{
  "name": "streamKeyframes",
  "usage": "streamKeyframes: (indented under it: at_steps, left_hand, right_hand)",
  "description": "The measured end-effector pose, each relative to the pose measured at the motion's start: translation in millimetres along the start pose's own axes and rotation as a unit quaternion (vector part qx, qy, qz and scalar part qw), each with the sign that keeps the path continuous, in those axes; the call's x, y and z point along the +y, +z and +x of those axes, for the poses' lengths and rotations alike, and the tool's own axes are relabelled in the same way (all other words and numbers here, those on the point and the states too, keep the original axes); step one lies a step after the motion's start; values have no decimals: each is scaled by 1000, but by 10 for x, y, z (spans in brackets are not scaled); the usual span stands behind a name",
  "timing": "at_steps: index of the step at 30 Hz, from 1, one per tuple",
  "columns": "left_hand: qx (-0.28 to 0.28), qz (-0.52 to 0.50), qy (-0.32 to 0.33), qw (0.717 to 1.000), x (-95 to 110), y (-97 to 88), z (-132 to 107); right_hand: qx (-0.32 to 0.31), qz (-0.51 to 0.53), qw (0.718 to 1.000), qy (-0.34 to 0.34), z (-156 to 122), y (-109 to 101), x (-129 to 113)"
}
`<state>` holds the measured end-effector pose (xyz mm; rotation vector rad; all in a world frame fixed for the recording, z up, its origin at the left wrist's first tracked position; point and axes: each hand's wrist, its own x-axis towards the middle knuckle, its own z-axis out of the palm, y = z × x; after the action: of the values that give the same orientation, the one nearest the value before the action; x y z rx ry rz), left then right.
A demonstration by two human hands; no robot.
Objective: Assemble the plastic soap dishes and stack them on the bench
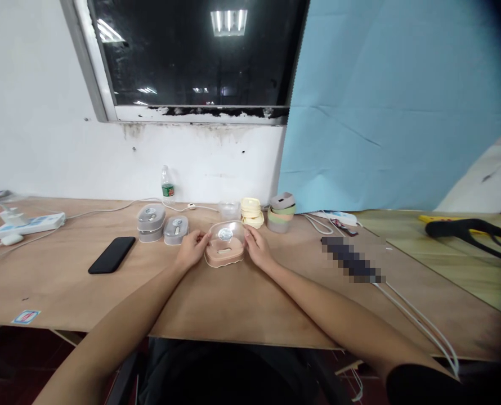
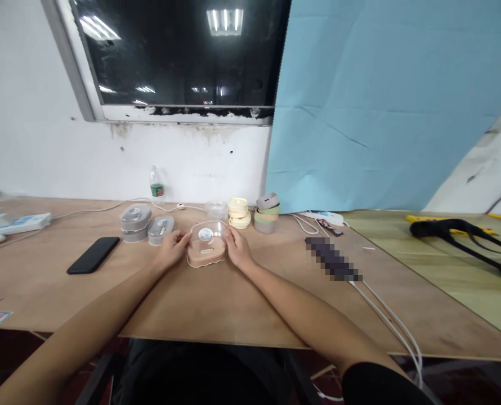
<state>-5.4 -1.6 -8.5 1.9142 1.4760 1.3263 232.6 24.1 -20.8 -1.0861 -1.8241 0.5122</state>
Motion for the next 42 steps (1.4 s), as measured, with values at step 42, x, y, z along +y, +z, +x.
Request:
streamKeyframes:
  at_steps: [42]
  left_hand:
    - [-102, 176, 160, 966, 56, -230, 4]
  right_hand:
    - [-94, -153, 983, 47, 29, -44, 6]
